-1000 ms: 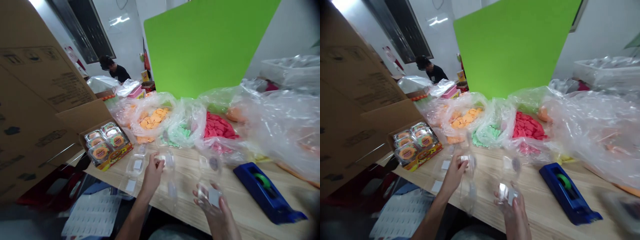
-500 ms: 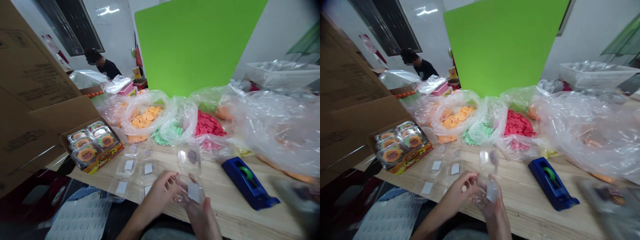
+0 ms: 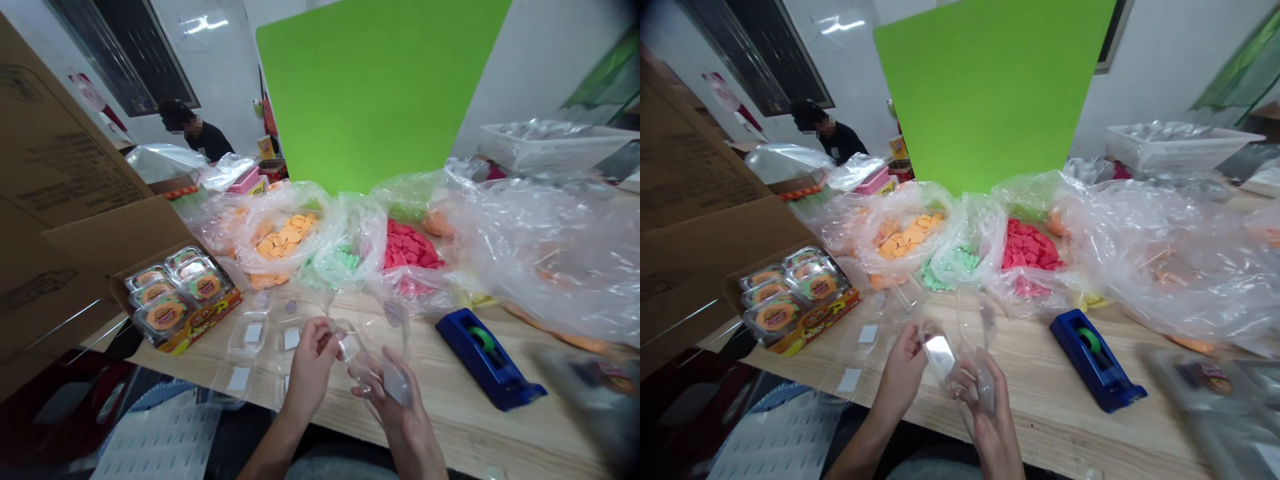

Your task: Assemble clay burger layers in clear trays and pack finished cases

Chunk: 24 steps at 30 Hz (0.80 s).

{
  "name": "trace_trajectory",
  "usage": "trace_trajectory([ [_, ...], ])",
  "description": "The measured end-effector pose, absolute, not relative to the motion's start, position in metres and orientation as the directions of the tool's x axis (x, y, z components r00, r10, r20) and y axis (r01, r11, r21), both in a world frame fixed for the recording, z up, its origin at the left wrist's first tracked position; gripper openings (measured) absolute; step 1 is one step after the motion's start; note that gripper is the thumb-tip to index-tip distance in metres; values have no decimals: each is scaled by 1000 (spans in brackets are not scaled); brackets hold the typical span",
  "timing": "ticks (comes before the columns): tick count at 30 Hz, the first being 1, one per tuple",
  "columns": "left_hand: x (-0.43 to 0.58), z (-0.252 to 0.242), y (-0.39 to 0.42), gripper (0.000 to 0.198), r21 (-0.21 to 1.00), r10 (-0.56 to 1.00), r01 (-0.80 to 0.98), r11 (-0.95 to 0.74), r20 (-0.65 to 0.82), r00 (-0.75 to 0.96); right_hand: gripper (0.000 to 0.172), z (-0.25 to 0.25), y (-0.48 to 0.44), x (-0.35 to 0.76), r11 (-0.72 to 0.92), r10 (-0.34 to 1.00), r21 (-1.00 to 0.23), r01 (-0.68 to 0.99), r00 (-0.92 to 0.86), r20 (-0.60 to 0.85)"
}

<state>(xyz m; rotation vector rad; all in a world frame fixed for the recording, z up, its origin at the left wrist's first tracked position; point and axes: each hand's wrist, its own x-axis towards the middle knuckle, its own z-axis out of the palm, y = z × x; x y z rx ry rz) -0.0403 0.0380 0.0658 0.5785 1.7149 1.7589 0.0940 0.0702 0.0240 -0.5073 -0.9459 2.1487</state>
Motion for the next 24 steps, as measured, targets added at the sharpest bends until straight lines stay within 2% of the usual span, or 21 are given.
trace_trajectory([
  [2, -45, 69, 44, 16, 995, 676, -98, -35, -49, -735, 64, 22, 69, 97, -400, 747, -813, -423, -665, -21],
  [5, -49, 73, 51, 17, 995, 686, -80, -65, -14, -727, 56, 21, 66, 103, -352, 726, -861, -368, -687, -3],
  [11, -54, 74, 51, 28, 999, 770, -22, 46, -50, -636, 51, 29, 65, 113, -320, 706, -915, -245, -706, -58],
  [13, -59, 63, 50, 37, 991, 785, 68, 115, -48, -617, 44, 27, 67, 112, -294, 711, -946, -136, -693, -122],
  [15, -63, 46, 49, 43, 946, 784, 245, 215, -17, -621, 36, 18, 71, 110, -281, 740, -959, -30, -643, -196],
  [17, -63, 25, 47, 46, 826, 773, 449, 341, 25, -634, 33, 3, 75, 106, -300, 745, -953, 32, -617, -255],
  [19, -61, 5, 44, 46, 645, 761, 613, 457, 74, -645, 34, -13, 78, 102, -290, 718, -955, 59, -646, -258],
  [21, -56, -9, 41, 43, 417, 753, 721, 553, 120, -647, 34, -26, 81, 96, -157, 699, -981, 110, -690, -189],
  [24, -55, -19, 38, 38, 150, 744, 760, 633, 153, -650, 32, -37, 83, 83, 97, 680, -982, 162, -731, -53],
])
